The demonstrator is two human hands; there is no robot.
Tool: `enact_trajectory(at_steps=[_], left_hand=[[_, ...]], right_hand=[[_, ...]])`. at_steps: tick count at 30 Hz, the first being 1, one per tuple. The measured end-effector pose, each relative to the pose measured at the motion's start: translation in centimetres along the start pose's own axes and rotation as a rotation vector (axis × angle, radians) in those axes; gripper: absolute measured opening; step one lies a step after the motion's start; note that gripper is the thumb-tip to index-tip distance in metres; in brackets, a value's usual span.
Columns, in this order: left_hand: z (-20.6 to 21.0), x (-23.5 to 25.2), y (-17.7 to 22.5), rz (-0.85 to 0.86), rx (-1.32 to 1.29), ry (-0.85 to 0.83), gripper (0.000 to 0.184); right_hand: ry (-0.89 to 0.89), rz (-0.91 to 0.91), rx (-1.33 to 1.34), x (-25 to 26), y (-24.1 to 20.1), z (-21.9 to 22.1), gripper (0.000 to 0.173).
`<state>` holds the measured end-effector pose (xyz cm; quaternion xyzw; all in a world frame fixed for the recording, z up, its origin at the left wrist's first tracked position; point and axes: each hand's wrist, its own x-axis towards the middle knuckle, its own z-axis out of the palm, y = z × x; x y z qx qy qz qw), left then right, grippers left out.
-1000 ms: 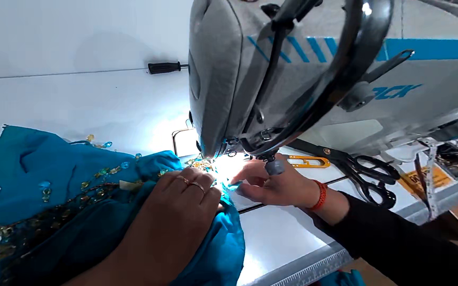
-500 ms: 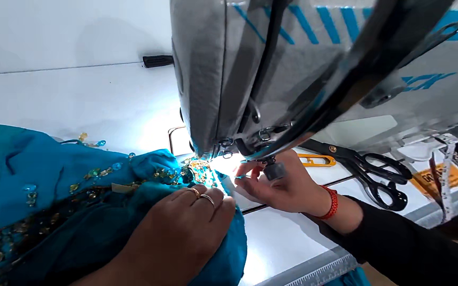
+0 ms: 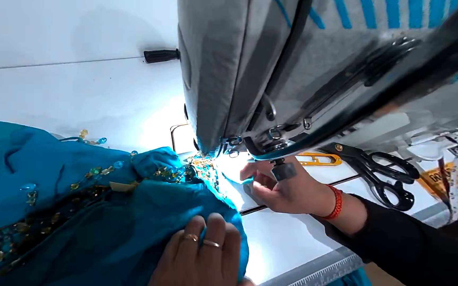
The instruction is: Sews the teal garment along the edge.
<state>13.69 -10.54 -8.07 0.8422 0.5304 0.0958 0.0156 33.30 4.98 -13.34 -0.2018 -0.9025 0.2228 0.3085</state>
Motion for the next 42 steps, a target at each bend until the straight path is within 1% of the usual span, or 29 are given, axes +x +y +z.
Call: enact_trajectory(at_steps=[3, 4, 7, 10, 13, 16, 19, 22, 23, 26, 29, 31, 34, 35, 36, 38, 39, 40, 42], left_hand=[[1.2, 0.3, -0.5, 0.025, 0.050, 0.075, 0.026], [1.4, 0.3, -0.6, 0.050, 0.061, 0.096, 0.019], [1.4, 0.6, -0.6, 0.102, 0.041, 0.172, 0.014], [1.5, 0.6, -0.5, 0.115, 0.021, 0.234, 0.017], [1.8, 0.8, -0.7, 0.120, 0.009, 0.259, 0.017], [2.2, 1.0, -1.2, 0.119, -0.024, 0.263, 0.017], [2.4, 1.0, -1.6, 0.080, 0.020, 0.265, 0.033], [2.0, 1.2, -2.4, 0.043, 0.218, 0.333, 0.022], [2.0, 1.3, -2.8, 0.050, 0.272, 0.354, 0.024], [2.5, 1.5, -4.2, 0.139, 0.308, 0.341, 0.032], [2.8, 1.5, -5.0, 0.229, 0.287, 0.261, 0.031], [2.2, 1.6, -5.2, 0.284, 0.303, 0.203, 0.029], [1.7, 1.6, -5.6, 0.317, 0.255, 0.156, 0.029], [1.7, 1.5, -5.8, 0.324, 0.224, 0.141, 0.029], [1.7, 1.5, -6.0, 0.335, 0.184, 0.122, 0.033], [1.9, 1.7, -6.3, 0.344, 0.101, 0.096, 0.052], [2.1, 1.8, -6.4, 0.344, 0.076, 0.096, 0.056], [2.4, 2.0, -6.6, 0.338, 0.060, 0.102, 0.056], [2.8, 2.0, -6.7, 0.320, 0.023, 0.123, 0.052]], right_hand=[[-0.013, -0.143, -0.131, -0.1, 0.1, 0.2, 0.017], [0.000, -0.182, -0.170, -0.1, 0.0, 0.3, 0.018], [0.051, -0.346, -0.302, -0.1, -0.4, 0.7, 0.022], [0.072, -0.541, -0.374, -0.2, -1.0, 1.1, 0.017], [0.079, -0.608, -0.371, 0.0, -1.2, 1.1, 0.019], [0.059, -0.593, -0.357, 0.1, -1.2, 1.1, 0.019], [0.052, -0.608, -0.362, 0.0, -1.2, 0.9, 0.018], [0.065, -0.628, -0.382, -0.1, -1.4, 0.8, 0.016], [0.072, -0.624, -0.380, -0.1, -1.4, 0.8, 0.016], [0.073, -0.619, -0.370, -0.1, -1.7, 0.8, 0.015], [0.030, -0.654, -0.365, 0.2, -2.0, 0.7, 0.011], [-0.017, -0.666, -0.372, 0.3, -2.3, 0.7, 0.010], [-0.089, -0.648, -0.335, 0.5, -2.2, 0.6, 0.011], [-0.097, -0.635, -0.325, 0.5, -2.1, 0.5, 0.011], [-0.107, -0.614, -0.306, 0.5, -2.1, 0.5, 0.011], [-0.138, -0.521, -0.251, 0.2, -1.8, 0.3, 0.013], [-0.155, -0.444, -0.185, 0.2, -1.4, 0.1, 0.016], [-0.162, -0.366, -0.114, 0.1, -1.0, -0.1, 0.018], [-0.162, -0.291, -0.066, 0.0, -0.2, -0.7, 0.019]])
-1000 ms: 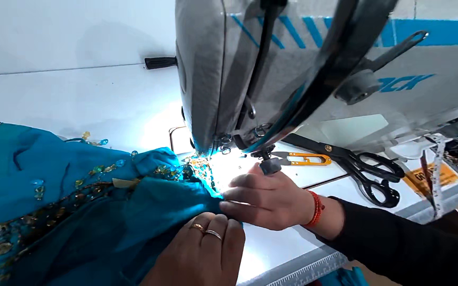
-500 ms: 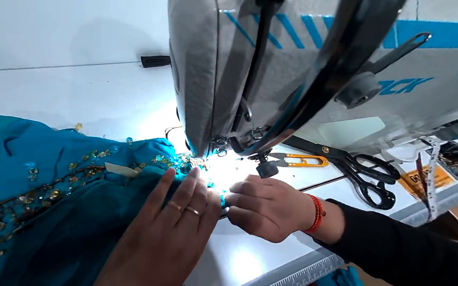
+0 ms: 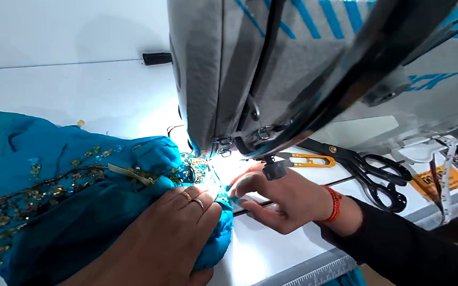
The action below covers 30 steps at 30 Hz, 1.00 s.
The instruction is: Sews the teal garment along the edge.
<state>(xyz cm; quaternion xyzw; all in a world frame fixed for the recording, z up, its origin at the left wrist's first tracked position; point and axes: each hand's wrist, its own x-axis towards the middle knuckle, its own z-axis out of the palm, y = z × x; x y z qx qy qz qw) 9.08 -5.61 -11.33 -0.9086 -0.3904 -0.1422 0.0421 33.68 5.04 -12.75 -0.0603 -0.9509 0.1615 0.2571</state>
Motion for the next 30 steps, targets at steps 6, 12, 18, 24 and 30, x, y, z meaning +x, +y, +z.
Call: enact_trajectory(at_steps=[6, 12, 18, 24, 30], left_hand=[[0.7, 0.0, -0.1, -0.013, -0.039, 0.057, 0.048], [1.1, -0.1, 0.0, -0.032, -0.037, 0.049, 0.044], [1.1, 0.1, 0.0, -0.021, -0.042, 0.038, 0.044], [1.1, 0.2, 0.0, -0.010, -0.030, 0.057, 0.044], [1.1, 0.1, 0.0, -0.022, -0.029, 0.096, 0.044]], right_hand=[[-0.029, 0.030, -0.108, -0.4, 0.5, 0.3, 0.026], [0.127, 0.039, -0.137, -0.2, 0.6, 0.1, 0.024], [0.220, 0.147, -0.038, 0.7, -0.4, 0.6, 0.019], [0.089, 0.089, -0.092, 0.6, -0.4, 1.3, 0.021], [0.073, 0.032, -0.156, 0.4, -0.5, 1.3, 0.022]])
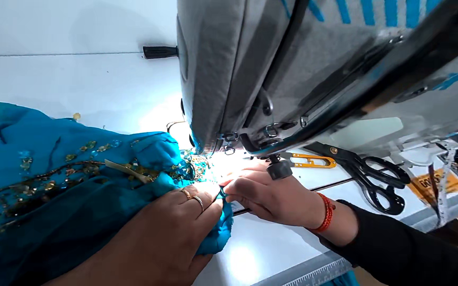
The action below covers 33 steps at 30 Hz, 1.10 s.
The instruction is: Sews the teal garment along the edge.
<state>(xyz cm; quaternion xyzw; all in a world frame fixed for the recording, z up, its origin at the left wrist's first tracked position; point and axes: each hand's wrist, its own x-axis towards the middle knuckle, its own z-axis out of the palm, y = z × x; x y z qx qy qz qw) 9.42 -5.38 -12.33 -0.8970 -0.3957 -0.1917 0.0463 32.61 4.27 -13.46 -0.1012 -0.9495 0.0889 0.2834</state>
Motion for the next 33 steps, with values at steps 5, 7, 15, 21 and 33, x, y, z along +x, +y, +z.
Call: enact_trajectory(at_steps=[5, 7, 15, 21, 33], left_hand=[[0.0, 0.0, 0.0, 0.018, 0.025, -0.001, 0.042], [0.0, 0.2, 0.0, 0.026, 0.032, -0.002, 0.041], [-0.1, 0.2, 0.0, 0.026, 0.019, -0.001, 0.042], [0.1, 0.1, 0.1, -0.088, 0.005, 0.075, 0.046], [0.2, 0.1, -0.1, -0.112, 0.120, 0.014, 0.055]], right_hand=[[0.115, 0.129, 0.107, 0.3, 0.0, -0.3, 0.018], [0.113, 0.140, 0.121, 0.4, -0.1, -0.3, 0.018], [-0.008, 0.151, 0.069, 0.3, -0.6, 0.2, 0.023], [-0.044, -0.007, -0.156, 0.1, -1.3, 0.1, 0.017], [-0.028, -0.067, -0.179, 0.1, -1.4, -0.1, 0.018]])
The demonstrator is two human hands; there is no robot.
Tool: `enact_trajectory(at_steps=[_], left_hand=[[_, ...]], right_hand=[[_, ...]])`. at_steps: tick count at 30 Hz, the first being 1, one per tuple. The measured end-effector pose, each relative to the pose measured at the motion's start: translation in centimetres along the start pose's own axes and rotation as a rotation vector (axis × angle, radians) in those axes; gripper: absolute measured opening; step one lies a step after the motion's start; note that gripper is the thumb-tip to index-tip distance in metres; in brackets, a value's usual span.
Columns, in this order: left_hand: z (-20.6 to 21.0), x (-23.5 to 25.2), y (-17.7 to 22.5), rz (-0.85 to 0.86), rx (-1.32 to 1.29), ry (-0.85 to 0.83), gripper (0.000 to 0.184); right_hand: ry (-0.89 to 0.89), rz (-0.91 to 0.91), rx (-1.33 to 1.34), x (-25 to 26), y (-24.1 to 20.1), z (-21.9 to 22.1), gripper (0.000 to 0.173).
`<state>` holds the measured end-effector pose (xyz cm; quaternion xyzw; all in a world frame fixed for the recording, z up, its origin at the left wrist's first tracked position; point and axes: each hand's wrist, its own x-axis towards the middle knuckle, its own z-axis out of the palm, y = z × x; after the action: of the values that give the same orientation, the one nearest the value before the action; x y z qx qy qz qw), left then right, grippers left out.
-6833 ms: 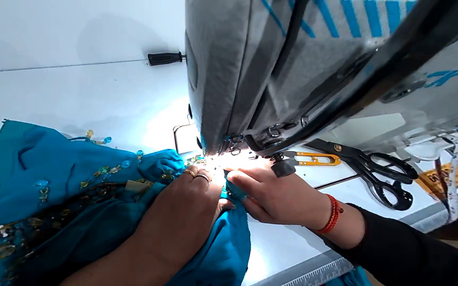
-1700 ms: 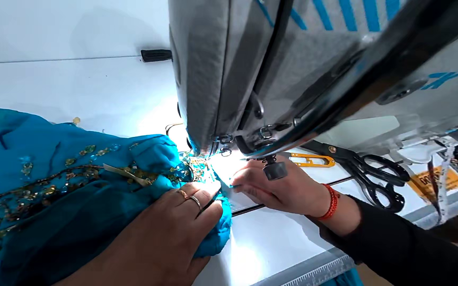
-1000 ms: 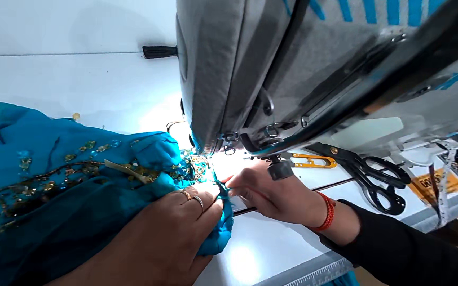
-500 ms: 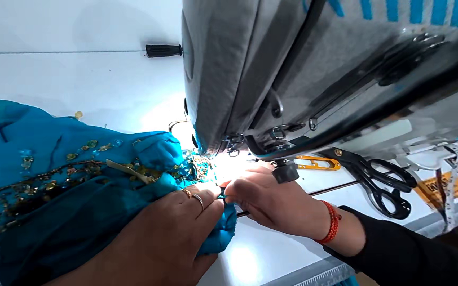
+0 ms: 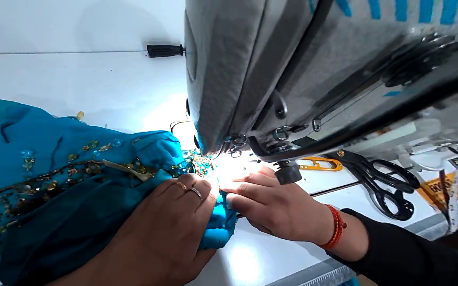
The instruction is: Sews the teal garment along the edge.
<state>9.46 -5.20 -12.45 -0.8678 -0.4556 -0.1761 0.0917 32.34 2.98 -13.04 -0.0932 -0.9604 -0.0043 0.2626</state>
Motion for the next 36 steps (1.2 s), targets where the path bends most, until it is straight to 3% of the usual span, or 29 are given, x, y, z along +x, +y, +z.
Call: enact_trajectory(at_steps=[7, 14, 23, 36], left_hand=[[0.2, -0.1, 0.0, 0.008, -0.031, 0.014, 0.054], [0.1, 0.1, 0.1, 0.019, -0.033, 0.012, 0.051], [0.0, 0.2, 0.1, -0.009, -0.036, 0.026, 0.049], [0.2, 0.2, 0.0, -0.012, -0.027, -0.026, 0.052]], right_hand=[[0.186, 0.370, 0.375, 0.1, 0.9, -0.1, 0.015], [0.074, 0.173, 0.236, 0.1, 0.6, 0.4, 0.023], [-0.021, -0.051, -0.064, 0.2, 0.1, -0.1, 0.017], [-0.021, -0.062, -0.110, 0.5, -0.4, -0.2, 0.016]])
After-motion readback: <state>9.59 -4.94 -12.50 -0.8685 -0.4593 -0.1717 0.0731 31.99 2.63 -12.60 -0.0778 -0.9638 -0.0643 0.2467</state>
